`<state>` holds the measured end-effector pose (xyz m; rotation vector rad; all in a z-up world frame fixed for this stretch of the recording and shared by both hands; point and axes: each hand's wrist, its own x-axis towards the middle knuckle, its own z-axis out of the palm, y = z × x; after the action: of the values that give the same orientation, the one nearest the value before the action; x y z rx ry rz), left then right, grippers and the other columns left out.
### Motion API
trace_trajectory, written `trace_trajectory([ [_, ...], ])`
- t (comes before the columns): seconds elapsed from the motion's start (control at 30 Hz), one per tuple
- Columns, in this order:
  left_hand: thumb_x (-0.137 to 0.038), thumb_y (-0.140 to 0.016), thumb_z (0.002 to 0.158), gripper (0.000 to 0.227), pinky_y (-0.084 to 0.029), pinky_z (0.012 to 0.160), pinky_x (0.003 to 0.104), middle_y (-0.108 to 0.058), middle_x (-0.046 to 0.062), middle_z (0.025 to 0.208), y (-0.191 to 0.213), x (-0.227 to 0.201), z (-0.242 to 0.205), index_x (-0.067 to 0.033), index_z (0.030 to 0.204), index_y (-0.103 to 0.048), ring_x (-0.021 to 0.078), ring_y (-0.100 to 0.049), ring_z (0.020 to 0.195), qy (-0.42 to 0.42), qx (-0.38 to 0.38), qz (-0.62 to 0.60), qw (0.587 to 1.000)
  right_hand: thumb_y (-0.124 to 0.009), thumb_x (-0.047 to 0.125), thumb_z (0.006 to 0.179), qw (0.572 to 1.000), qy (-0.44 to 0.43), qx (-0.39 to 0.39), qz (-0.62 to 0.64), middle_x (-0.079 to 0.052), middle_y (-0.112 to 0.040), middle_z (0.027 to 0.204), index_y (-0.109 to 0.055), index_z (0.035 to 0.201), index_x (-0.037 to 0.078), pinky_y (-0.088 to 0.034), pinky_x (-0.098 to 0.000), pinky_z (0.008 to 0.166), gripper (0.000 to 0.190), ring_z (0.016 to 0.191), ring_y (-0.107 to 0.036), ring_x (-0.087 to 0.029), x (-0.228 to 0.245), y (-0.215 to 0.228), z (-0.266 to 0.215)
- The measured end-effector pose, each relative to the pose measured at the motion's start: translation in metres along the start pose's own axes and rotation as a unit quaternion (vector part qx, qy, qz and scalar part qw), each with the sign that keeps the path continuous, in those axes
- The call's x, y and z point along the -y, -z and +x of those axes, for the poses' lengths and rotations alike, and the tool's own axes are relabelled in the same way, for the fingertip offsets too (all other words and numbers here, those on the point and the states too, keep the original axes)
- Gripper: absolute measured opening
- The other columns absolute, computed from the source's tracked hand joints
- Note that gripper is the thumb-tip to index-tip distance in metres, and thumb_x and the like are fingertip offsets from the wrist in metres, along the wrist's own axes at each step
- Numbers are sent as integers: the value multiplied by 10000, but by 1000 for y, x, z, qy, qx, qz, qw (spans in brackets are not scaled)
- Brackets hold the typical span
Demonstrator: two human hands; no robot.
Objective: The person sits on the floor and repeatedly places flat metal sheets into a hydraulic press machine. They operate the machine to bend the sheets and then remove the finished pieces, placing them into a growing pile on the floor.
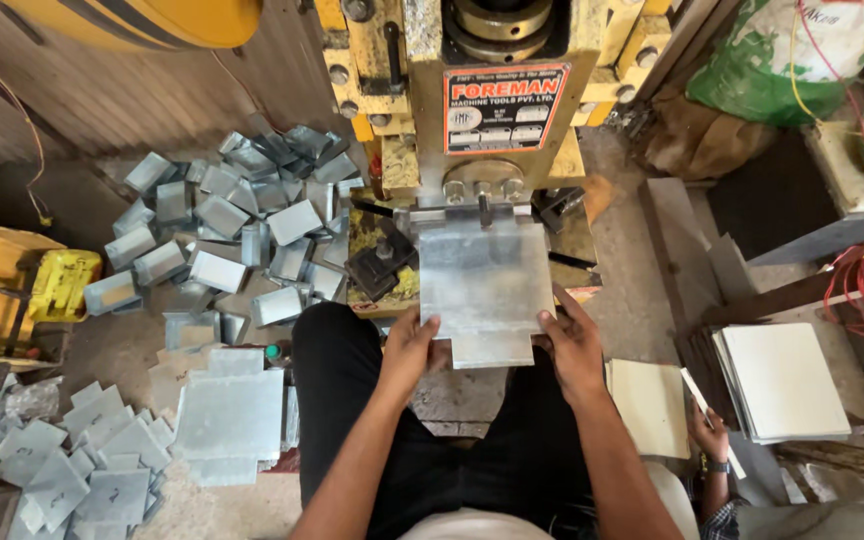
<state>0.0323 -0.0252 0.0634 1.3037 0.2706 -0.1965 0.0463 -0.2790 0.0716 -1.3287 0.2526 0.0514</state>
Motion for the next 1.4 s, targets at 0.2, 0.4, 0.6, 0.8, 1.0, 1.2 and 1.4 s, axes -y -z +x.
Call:
trace_trajectory([
  [0.2, -203, -537, 1068, 317, -274, 408, 244, -427, -16, 607, 17, -10, 3, 5, 1298, -604, 64, -348, 439, 6, 22, -50, 998, -673, 89, 983, 999, 9, 20, 36, -83, -704, 1031, -506, 1522, 21, -585, -283, 744, 569, 876, -676, -132, 3, -3, 11],
  [0.4, -152, -513, 1022, 305, -260, 412, 229, -461, -8, 607, 6, -20, 4, -26, 1289, -587, 80, -393, 469, 61, 16, -107, 992, -658, 101, 953, 999, 1, -1, 40, -62, -742, 1084, -581, 1419, 4, -581, -291, 684, 482, 820, -696, -130, 14, -9, 22],
  [0.6, -157, -540, 1056, 288, -288, 461, 233, -474, -53, 724, 9, -18, 4, 5, 1287, -597, 60, -440, 567, 40, 20, -161, 986, -634, 216, 1001, 998, -44, -6, 37, -69, -726, 1057, -660, 1387, 20, -537, -264, 651, 434, 769, -655, -126, 14, 4, 30],
  [0.8, -412, -469, 1106, 429, -277, 414, 256, -499, 42, 684, 15, -10, 10, 15, 1132, -494, 127, -429, 488, 47, 32, -163, 985, -564, 361, 987, 997, -47, -12, 66, -75, -715, 1133, -594, 1379, 33, -552, -343, 731, 513, 912, -687, -169, 30, -7, 25],
  [1.0, -705, -227, 1001, 827, -285, 424, 220, -510, -13, 682, 19, -17, 3, -75, 1421, -560, 87, -405, 498, -14, 61, -120, 991, -503, 636, 946, 975, -119, 91, 162, -119, -721, 936, -618, 1168, 58, -540, -346, 663, 630, 802, -687, -234, 22, 5, 75],
  [1.2, -705, -258, 1049, 876, -442, 593, 312, -631, 86, 959, -1, -6, 10, -2, 1559, -378, 170, -555, 697, -71, 152, -203, 965, -685, 228, 968, 984, -101, 6, 144, -98, -649, 1053, -590, 1193, 37, -468, -371, 666, 311, 879, -596, -249, 6, 4, 95],
  [1.4, -767, -405, 931, 1033, -531, 1093, 505, -515, 171, 1535, -11, -2, -7, -110, 1660, -83, 310, -585, 1357, -45, 327, -198, 923, -706, 179, 781, 983, -31, 37, 178, -128, -580, 1326, -388, 1446, 60, -568, -482, 922, 747, 1132, -647, -299, 51, -49, -46],
])
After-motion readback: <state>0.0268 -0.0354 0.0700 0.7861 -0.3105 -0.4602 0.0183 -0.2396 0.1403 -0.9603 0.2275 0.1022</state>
